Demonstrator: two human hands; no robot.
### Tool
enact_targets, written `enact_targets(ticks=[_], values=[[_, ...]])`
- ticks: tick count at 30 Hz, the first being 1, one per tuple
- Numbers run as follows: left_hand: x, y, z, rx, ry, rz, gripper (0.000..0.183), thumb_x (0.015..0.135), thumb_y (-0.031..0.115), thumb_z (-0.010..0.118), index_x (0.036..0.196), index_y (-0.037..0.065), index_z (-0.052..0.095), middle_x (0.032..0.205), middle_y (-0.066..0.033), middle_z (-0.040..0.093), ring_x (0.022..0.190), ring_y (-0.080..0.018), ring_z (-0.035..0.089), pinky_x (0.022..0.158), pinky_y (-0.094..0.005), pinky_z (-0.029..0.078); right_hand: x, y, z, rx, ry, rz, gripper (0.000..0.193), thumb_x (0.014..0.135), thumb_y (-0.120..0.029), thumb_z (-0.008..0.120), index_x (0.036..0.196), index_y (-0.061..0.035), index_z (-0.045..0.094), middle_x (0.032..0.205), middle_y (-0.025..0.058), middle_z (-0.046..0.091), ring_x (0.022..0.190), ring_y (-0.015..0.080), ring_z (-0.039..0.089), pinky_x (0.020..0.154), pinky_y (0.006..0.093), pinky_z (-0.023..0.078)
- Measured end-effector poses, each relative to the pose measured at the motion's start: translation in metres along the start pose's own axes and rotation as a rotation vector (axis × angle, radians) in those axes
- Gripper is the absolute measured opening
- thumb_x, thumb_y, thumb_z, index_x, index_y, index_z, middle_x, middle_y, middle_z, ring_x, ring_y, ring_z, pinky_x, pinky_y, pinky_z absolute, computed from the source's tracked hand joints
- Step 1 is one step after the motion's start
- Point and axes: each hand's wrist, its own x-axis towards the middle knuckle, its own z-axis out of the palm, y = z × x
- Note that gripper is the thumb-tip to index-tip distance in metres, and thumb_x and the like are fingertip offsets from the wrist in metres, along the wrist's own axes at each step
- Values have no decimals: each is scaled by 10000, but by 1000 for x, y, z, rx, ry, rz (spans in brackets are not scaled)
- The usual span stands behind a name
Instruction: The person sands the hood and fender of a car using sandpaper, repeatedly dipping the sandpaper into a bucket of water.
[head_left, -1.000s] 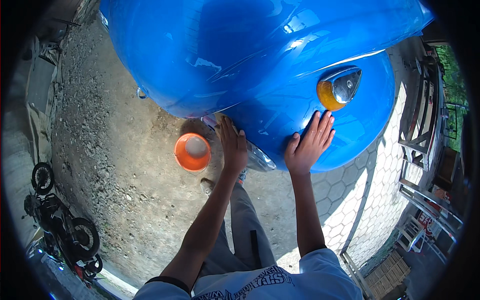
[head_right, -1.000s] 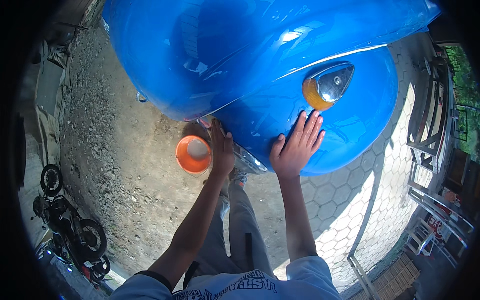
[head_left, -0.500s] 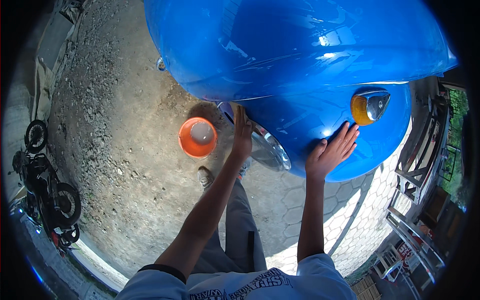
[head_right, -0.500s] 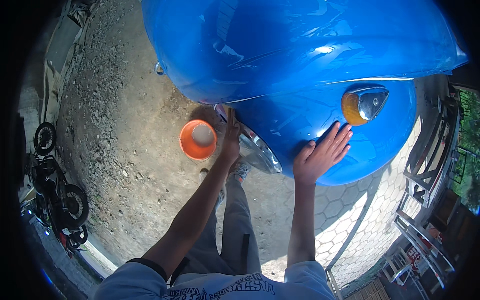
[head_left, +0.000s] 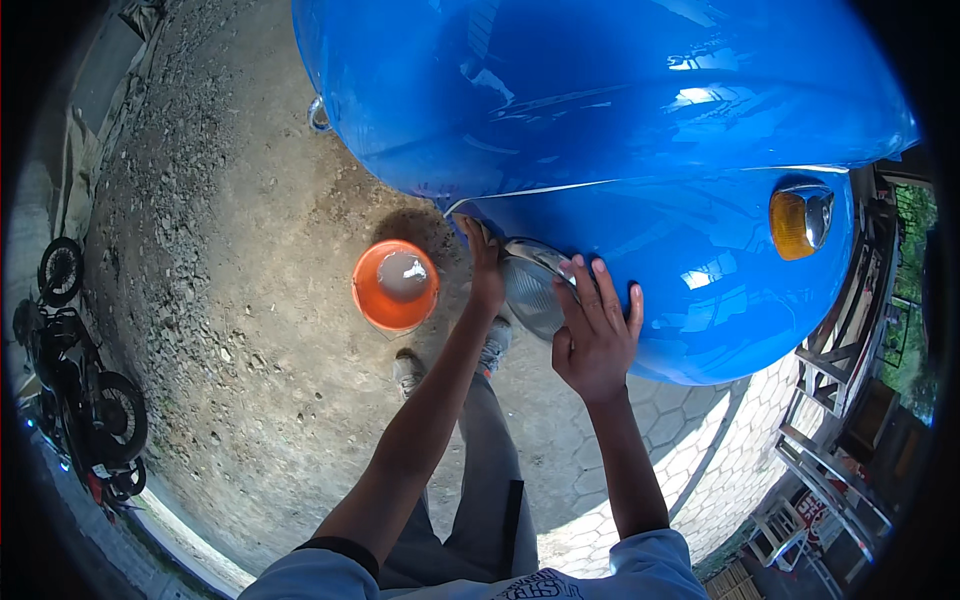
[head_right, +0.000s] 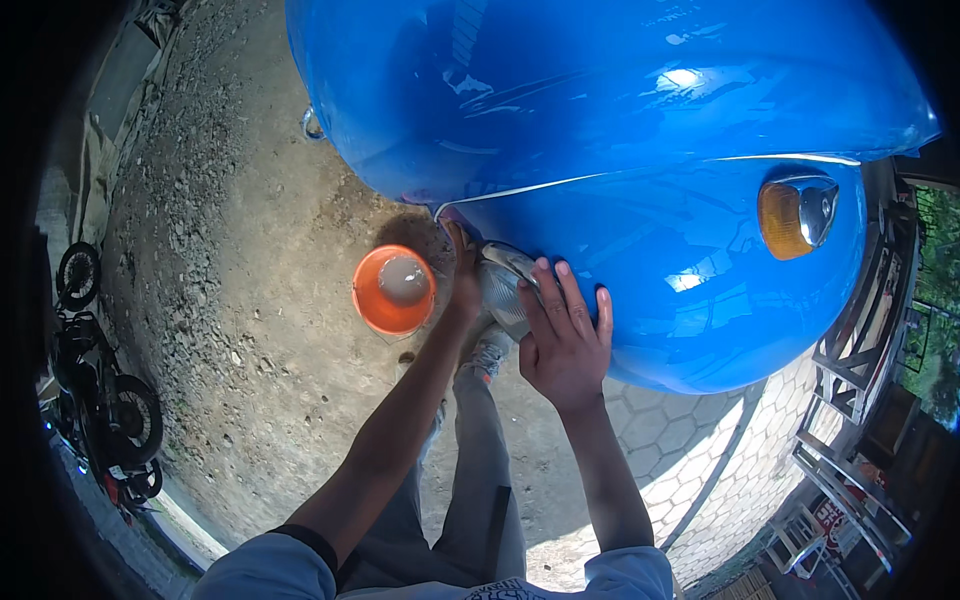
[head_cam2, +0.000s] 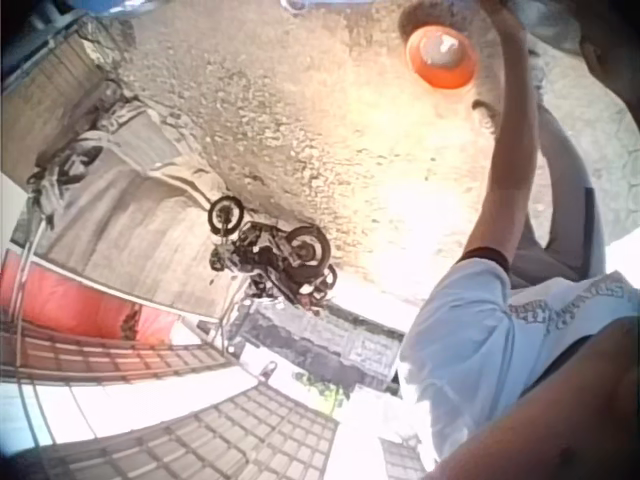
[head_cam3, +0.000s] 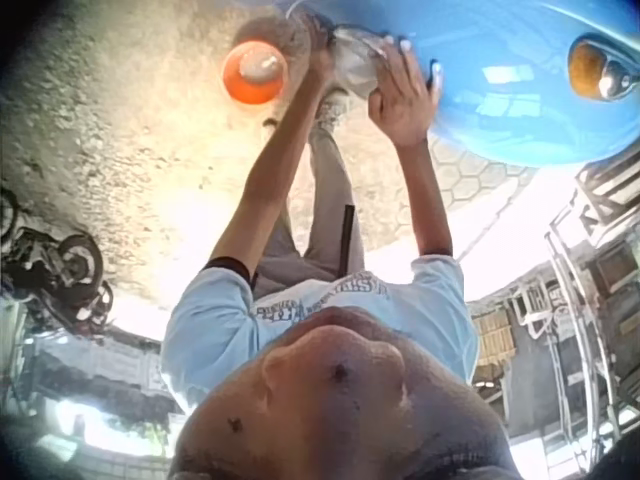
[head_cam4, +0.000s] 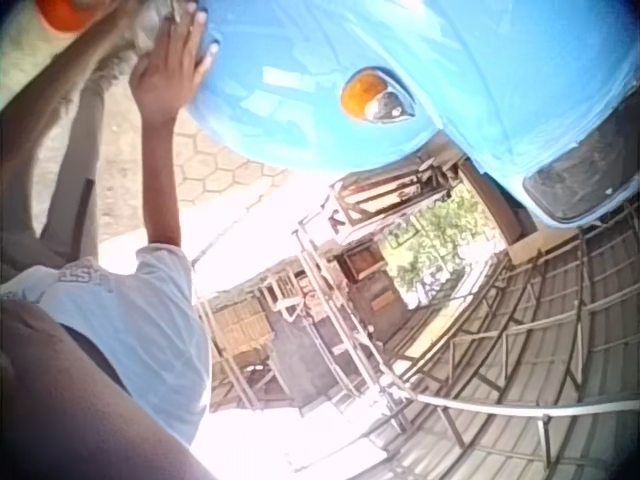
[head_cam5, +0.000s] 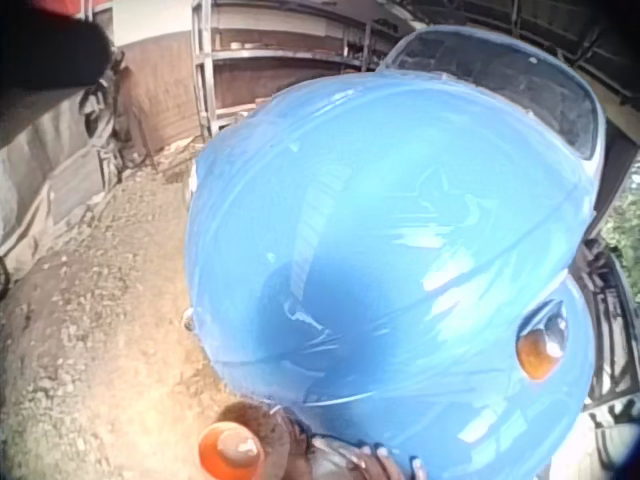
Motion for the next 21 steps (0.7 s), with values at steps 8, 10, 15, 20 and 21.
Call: enact_targets(ticks=[8, 10, 15, 20, 21], values=[[55, -31, -43, -519, -157, -388, 413, 1037, 252, 401, 1383, 60, 520, 1272, -113, 612, 1232, -289, 557, 1085, -399, 388, 0, -6, 11, -106, 77, 2, 487, 781, -154, 470, 1171, -201, 758, 1454, 33, 603, 1403, 211, 507, 1216, 544, 185], [34, -42, -42, -488, -109, -439, 425, 1040, 282, 392, 1384, 70, 525, 1271, -117, 616, 1223, -288, 565, 1075, -415, 401, 2, -7, 12, -112, 100, 18, 481, 786, -163, 461, 1162, -208, 757, 1429, 35, 624, 1395, 217, 516, 1228, 538, 157], [30, -63, -35, -471, 30, -289, 471, 1059, 352, 332, 1377, 73, 537, 1318, -116, 616, 1237, -277, 566, 1071, -433, 416, 3, -7, 14, -146, 99, 21, 457, 801, -171, 443, 1131, -213, 755, 1416, 38, 635, 1393, 223, 518, 1234, 533, 152], [74, -39, -42, -426, -52, -398, 526, 1087, 394, 286, 1458, 70, 470, 1384, -106, 584, 1298, -277, 527, 1124, -416, 371, 1, -7, 18, -159, 126, 24, 453, 797, -166, 444, 1126, -208, 751, 1411, 46, 638, 1396, 225, 515, 1236, 531, 149], [58, -36, -43, -491, -93, -336, 490, 1073, 390, 326, 1392, 65, 507, 1312, -99, 605, 1220, -267, 563, 1060, -411, 409, 0, -8, 17, -146, 125, 26, 454, 788, -162, 450, 1127, -207, 750, 1414, 44, 636, 1399, 223, 512, 1235, 534, 149]])
